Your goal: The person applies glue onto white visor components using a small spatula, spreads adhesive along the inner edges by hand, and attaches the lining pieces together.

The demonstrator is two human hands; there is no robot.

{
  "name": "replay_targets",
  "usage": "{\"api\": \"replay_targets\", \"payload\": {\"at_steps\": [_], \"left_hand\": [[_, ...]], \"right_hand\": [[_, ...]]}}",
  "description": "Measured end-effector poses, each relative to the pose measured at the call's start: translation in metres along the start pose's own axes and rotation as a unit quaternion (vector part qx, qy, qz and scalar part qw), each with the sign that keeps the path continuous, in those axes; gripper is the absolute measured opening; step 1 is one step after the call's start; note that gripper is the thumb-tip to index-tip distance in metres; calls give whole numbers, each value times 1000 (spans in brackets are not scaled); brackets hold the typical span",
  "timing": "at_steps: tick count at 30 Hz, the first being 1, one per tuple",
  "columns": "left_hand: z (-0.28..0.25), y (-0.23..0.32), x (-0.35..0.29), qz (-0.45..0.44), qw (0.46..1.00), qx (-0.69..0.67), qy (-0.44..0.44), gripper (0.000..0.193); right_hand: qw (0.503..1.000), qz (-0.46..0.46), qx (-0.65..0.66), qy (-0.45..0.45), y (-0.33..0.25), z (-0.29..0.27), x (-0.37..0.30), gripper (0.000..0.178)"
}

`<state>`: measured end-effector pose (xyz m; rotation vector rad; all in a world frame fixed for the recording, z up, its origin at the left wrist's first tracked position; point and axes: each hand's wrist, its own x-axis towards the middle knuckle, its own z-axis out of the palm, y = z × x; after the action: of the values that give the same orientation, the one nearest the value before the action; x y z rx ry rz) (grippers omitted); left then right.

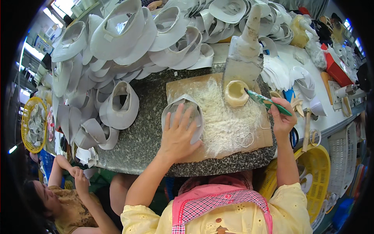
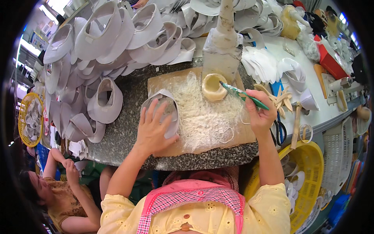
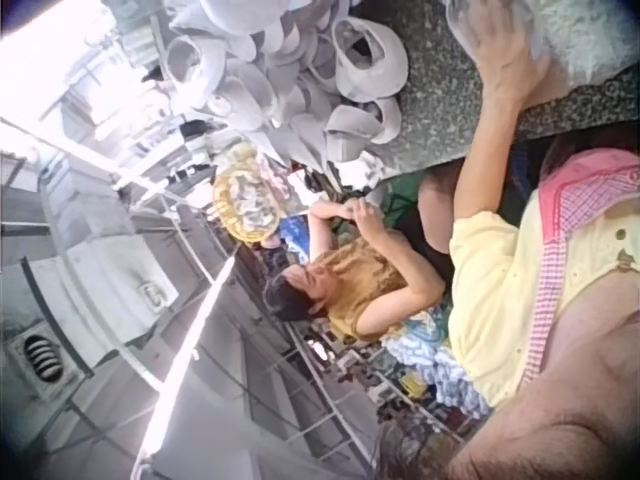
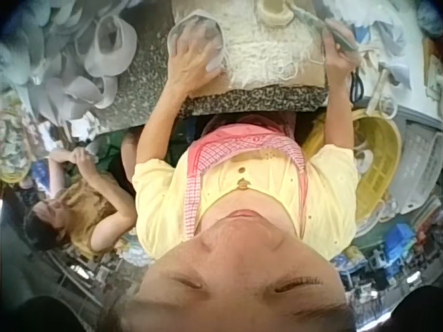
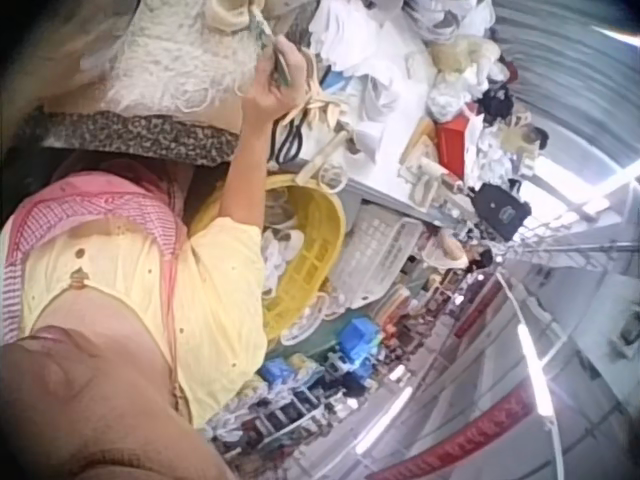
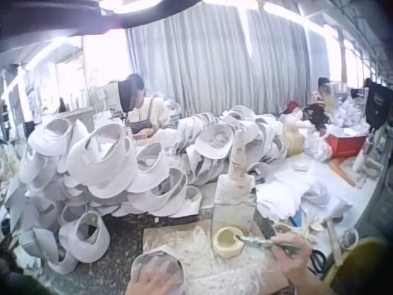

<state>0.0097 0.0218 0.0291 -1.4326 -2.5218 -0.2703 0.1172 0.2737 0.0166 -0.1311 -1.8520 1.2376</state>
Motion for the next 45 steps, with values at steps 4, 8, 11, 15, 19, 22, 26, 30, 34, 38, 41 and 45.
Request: {"api": "replay_targets", "payload": {"at_steps": [4, 8, 11, 15, 19, 22, 26, 30, 34, 38, 41, 45], "left_hand": [[-3, -22, -15, -16, 999, 0, -35, 31], [2, -41, -19, -226, 927, -294, 55, 7], [-16, -62, -17, -346, 669, -628, 197, 8], [-18, -61, -19, -325, 579, -718, 210, 6], [-32, -61, -22, -316, 542, -749, 213, 7], [-37, -73, -27, -294, 548, -737, 264, 7], [-43, -79, -31, -265, 551, -744, 268, 9], [-42, -70, -30, -243, 563, -749, 253, 8], [-40, -64, -35, -213, 620, -720, 229, 10], [-40, -59, -41, -196, 697, -660, 201, 11], [-35, -55, -36, -206, 670, -683, 207, 12], [-30, -56, -31, -235, 553, -757, 257, 16]], "right_hand": [[998, -38, -36, -41, -5, -7, 4, 14], [1000, 1, -16, -20, -2, -11, 1, 15], [1000, -7, 4, -15, 0, -9, -1, 15], [999, -26, 32, -22, 2, -5, -2, 15], [998, -37, 31, -35, -1, -4, 0, 15], [999, -29, 24, -28, -1, -5, -1, 14], [998, -36, 24, -34, 1, -2, 0, 14], [996, -78, -3, -33, -1, 0, 4, 15], [964, -197, -145, -110, -10, 0, 16, 19], [972, -142, -83, -166, -2, -11, 10, 18], [1000, 6, -10, -10, 9, -16, -2, 13], [994, 105, 31, -28, -2, -12, -3, 11]]}}
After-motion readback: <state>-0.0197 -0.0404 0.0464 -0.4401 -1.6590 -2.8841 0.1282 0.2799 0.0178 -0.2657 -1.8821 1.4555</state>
